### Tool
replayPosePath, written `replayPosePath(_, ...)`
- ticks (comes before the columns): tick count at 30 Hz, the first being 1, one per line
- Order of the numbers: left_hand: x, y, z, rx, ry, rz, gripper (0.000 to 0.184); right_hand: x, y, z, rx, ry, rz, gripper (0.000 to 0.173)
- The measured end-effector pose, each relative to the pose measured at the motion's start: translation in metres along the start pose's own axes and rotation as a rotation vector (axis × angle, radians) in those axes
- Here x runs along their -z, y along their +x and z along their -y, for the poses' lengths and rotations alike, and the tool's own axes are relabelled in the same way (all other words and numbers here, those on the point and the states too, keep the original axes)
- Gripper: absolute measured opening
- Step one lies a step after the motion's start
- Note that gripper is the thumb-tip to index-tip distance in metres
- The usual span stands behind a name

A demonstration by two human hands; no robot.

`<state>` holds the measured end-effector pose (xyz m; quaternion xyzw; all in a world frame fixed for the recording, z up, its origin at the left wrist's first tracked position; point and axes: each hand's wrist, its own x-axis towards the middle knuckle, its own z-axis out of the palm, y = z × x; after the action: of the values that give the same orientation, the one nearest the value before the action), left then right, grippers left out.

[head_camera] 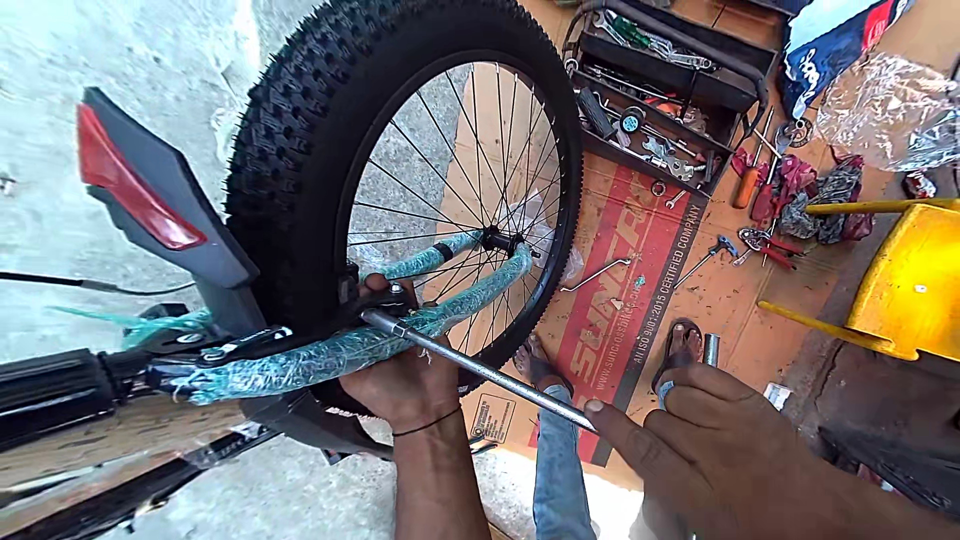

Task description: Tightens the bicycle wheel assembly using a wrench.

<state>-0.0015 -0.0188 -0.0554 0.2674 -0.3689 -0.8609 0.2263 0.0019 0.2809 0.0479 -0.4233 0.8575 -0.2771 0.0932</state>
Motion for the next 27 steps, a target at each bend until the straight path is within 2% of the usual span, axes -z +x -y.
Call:
replayPosePath(3, -0.008, 0.002, 0.002, -0.040, 0.015, -0.050, 0.059, 0.005, 0.008, 0.000, -0.018, -0.039, 0.062, 0.022)
replayPosePath(5, -0.009, 0.002, 0.004, -0.051, 0.021, -0.073, 0.057, 0.008, 0.011, 0.000, -0.014, -0.036, 0.131, 0.017)
replayPosePath(11, -0.011, 0.003, 0.003, -0.049, 0.021, -0.109, 0.056, 0.016, 0.020, -0.003, -0.010, 0.120, 0.225, 0.020)
replayPosePath(16, -0.006, 0.003, 0.001, -0.026, 0.016, -0.080, 0.057, 0.022, 0.023, 0.009, -0.090, 0.249, 0.296, 0.023)
replayPosePath(21, -0.005, -0.002, 0.001, 0.023, -0.034, -0.107, 0.058, 0.029, 0.025, 0.018, -0.280, 0.620, 0.392, 0.024)
replayPosePath(25, -0.006, -0.003, -0.001, 0.036, -0.063, -0.132, 0.060, 0.031, 0.029, 0.008, -0.412, 1.129, 0.442, 0.019)
replayPosePath(27, -0.006, -0.001, -0.001, 0.060, -0.112, -0.161, 0.062, 0.031, 0.033, 0.011, -0.520, 1.351, 0.360, 0.012)
